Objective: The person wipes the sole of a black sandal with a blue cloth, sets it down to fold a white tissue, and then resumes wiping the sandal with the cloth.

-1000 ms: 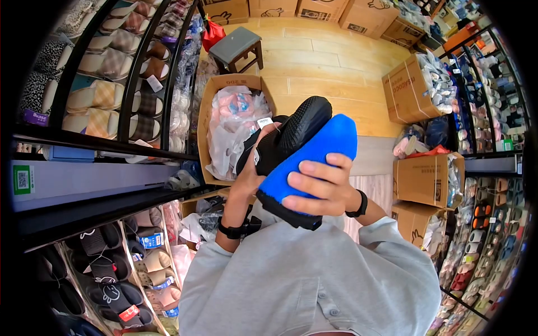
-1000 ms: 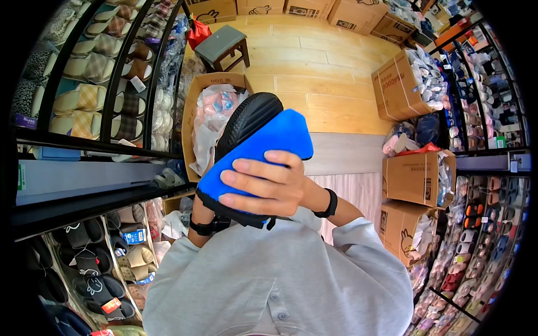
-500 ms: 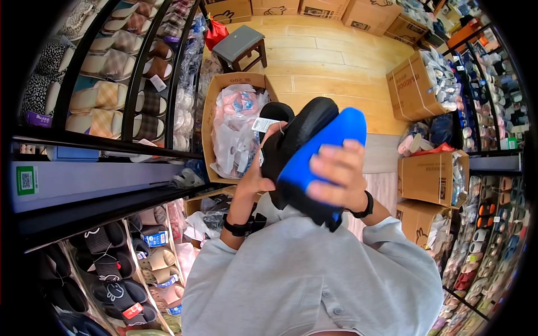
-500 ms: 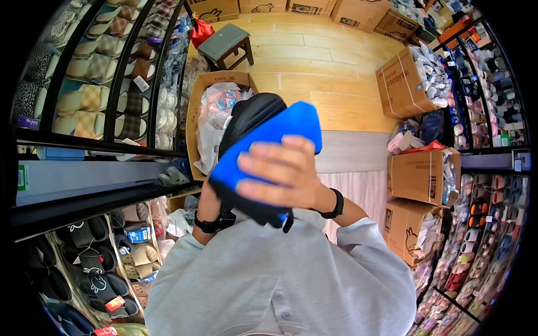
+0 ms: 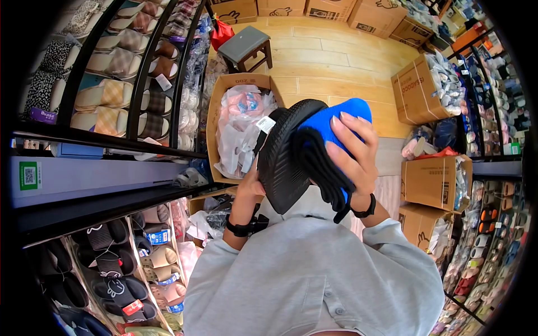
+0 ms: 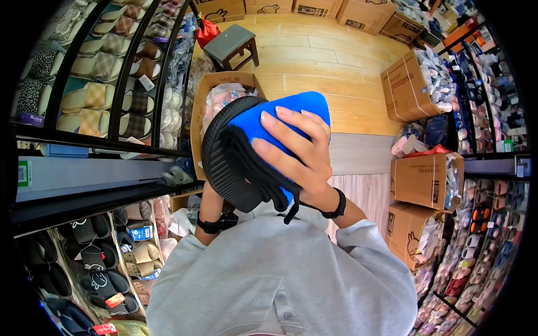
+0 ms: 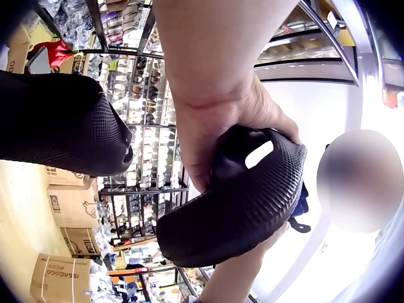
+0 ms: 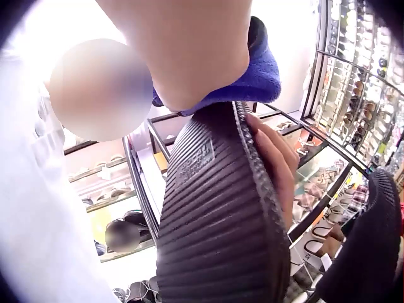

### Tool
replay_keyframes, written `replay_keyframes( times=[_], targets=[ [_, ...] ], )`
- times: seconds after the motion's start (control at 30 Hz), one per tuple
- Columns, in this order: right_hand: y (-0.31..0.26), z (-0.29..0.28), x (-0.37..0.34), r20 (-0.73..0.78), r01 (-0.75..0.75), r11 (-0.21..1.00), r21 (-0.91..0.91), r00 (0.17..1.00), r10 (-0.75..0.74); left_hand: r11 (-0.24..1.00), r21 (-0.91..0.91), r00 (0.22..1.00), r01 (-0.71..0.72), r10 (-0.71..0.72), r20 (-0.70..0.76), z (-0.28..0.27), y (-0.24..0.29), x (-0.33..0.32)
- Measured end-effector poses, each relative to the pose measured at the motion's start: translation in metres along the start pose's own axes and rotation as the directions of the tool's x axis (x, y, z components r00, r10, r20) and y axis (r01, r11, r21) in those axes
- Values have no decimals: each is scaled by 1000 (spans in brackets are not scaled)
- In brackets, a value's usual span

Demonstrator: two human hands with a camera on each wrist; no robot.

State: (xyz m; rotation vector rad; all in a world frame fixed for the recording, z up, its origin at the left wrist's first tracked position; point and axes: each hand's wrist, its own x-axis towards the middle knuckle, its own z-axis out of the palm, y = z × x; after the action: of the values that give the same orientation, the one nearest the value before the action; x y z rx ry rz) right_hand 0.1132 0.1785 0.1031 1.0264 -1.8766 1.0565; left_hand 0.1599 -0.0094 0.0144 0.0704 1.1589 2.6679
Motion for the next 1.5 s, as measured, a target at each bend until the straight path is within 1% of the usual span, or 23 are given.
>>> replay_keyframes(
  times=[0.07, 0.13, 0.2, 0.27, 0.4, 0.47, 0.53, 0.57, 0.6, 0.67, 0.7, 0.73, 0.8, 0.87, 0.9, 1.0, 1.03, 1.13, 1.2, 1.27, 1.33, 1.37, 1.5],
  targets=[
    [-8, -2, 2, 74, 31, 999, -40, 997, -28, 1000, 10, 1000, -10, 10, 17, -12, -8, -2],
    [-5, 2, -8, 155, 263, 963, -65, 956, -250, 1000, 14, 1000, -15, 15, 27, -22, -14, -12],
    [-10, 12, -13, 141, 384, 923, -35, 916, -376, 1000, 17, 999, -18, 17, 29, -28, -19, -19],
    [-6, 14, -10, 123, 383, 924, -11, 917, -379, 999, 23, 998, -35, 34, 48, -31, -21, -19],
    [2, 2, 4, 100, 70, 997, -28, 993, -67, 989, 81, 985, -126, 115, 131, -30, -17, 3],
    [-5, 4, 4, 76, 63, 997, -51, 995, -59, 983, 97, 980, -154, 139, 144, -28, -16, 7],
    [-5, 8, -4, 128, 281, 958, -56, 954, -272, 982, 74, 974, -172, 158, 163, -24, -14, 10],
    [-9, 9, -5, 132, 347, 937, -21, 930, -342, 911, 380, 986, -163, 139, 90, -31, -17, 10],
    [-12, 13, -9, 147, 419, 908, -8, 899, -413, 911, 380, 986, -163, 139, 90, -31, -16, 10],
    [-9, 18, -12, 116, 458, 889, 14, 882, -457, 973, 194, 992, -121, 113, 52, -27, -16, 8],
    [-6, 15, -9, 118, 405, 914, 14, 907, -403, 993, 47, 994, -113, 112, 10, -21, -17, 8],
    [-1, 11, -4, 119, 352, 936, 15, 929, -351, 995, -61, 995, -76, 80, 61, -24, -19, 9],
    [5, 3, 4, 115, 181, 983, -9, 977, -179, 982, -86, 966, -168, 181, 185, -21, -13, 10],
    [4, 6, 7, 45, 84, 996, 8, 995, -84, 990, -16, 976, -142, 143, 167, -29, -14, 8],
    [2, 4, 6, 82, 111, 994, -18, 991, -109, 990, -5, 978, -143, 142, 153, -31, -14, 7],
    [-4, 8, -2, 145, 327, 944, -33, 936, -320, 990, -15, 983, -142, 143, 112, -35, -17, 4],
    [-6, 16, -3, 106, 380, 925, 0, 920, -378, 990, -27, 985, -138, 140, 99, -37, -17, 2],
    [-5, 20, -5, 141, 443, 896, 38, 885, -444, 991, -38, 987, -132, 135, 82, -41, -19, -5],
    [1, 13, 6, 152, 343, 939, 5, 928, -340, 988, -35, 984, -148, 151, 90, -40, -19, -1],
    [3, 4, 12, 157, 150, 989, -2, 976, -148, 983, -33, 977, -183, 185, 105, -37, -19, 6],
    [1, 7, 10, 77, 83, 996, 24, 993, -84, 978, -27, 971, -207, 209, 116, -37, -18, 8],
    [-1, 6, 8, 107, 125, 992, -7, 987, -123, 974, -33, 967, -226, 229, 111, -36, -18, 9],
    [-7, 19, -5, 101, 432, 902, 11, 897, -431, 990, -27, 988, -141, 142, 67, -43, -21, -8]
  ],
)
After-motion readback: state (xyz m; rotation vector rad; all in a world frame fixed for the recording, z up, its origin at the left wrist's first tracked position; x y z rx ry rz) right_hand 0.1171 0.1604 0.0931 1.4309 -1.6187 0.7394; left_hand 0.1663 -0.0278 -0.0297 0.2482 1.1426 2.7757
